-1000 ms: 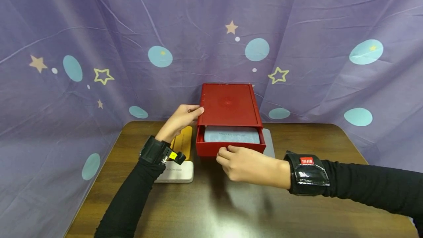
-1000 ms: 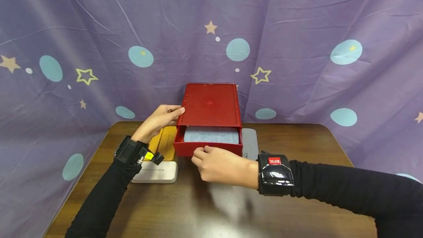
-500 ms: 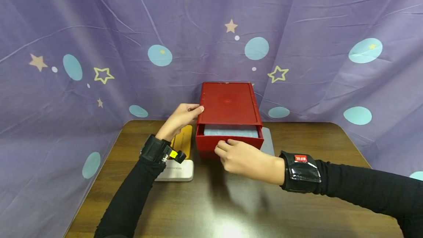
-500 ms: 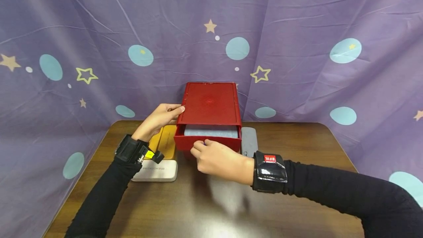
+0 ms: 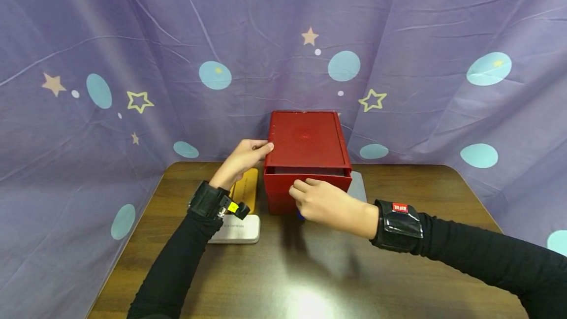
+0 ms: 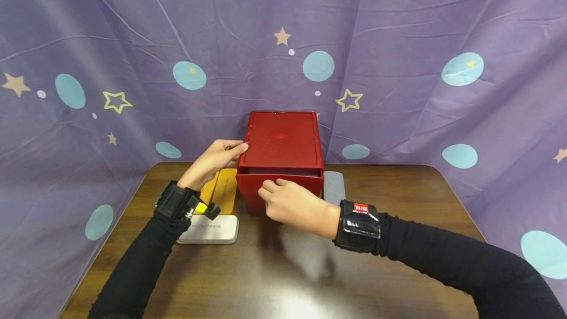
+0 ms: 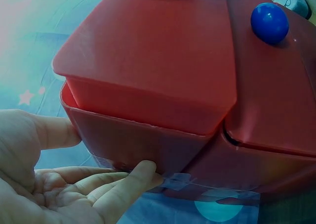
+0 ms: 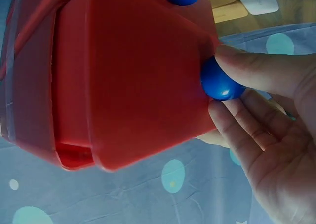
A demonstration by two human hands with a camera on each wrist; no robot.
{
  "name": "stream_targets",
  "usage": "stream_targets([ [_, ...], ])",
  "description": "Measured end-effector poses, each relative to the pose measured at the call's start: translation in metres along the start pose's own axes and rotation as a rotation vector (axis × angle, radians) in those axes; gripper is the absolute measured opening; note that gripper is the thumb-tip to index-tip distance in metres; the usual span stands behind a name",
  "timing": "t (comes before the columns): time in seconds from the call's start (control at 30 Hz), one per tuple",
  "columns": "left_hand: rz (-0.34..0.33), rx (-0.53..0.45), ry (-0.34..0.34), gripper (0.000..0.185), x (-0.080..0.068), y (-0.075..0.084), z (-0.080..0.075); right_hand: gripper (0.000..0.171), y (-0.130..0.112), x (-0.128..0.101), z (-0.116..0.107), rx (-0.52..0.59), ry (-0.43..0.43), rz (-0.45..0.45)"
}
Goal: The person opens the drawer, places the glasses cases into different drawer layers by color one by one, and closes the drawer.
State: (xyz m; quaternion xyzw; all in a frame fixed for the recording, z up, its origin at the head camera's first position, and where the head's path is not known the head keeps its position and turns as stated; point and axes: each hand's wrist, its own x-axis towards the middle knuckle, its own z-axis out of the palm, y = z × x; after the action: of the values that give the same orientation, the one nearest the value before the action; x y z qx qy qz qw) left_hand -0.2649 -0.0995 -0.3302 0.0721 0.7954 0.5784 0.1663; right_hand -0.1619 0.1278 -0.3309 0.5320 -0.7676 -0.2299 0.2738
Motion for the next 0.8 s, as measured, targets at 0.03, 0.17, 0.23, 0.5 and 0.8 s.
stream_targets([
  [0.03, 0.000, -0.007, -0.001, 0.055, 0.000, 0.000, 0.000, 0.006, 0.000, 0.000, 0.001, 0.005, -0.002, 0.003],
  [0.17, 0.002, -0.028, -0.002, 0.054, 0.000, 0.000, 0.000, 0.006, 0.001, -0.001, 0.003, 0.006, -0.004, 0.010],
  [0.23, 0.004, -0.033, -0.001, 0.054, 0.000, 0.000, 0.000, 0.005, 0.001, -0.001, 0.005, 0.000, 0.000, 0.013],
  [0.5, 0.030, -0.052, -0.002, 0.051, 0.001, -0.001, 0.001, 0.004, 0.004, -0.001, 0.012, -0.020, 0.027, 0.035],
  [0.8, 0.052, -0.089, 0.000, 0.050, 0.002, -0.001, 0.003, 0.004, 0.007, 0.001, 0.018, -0.023, 0.038, 0.056],
])
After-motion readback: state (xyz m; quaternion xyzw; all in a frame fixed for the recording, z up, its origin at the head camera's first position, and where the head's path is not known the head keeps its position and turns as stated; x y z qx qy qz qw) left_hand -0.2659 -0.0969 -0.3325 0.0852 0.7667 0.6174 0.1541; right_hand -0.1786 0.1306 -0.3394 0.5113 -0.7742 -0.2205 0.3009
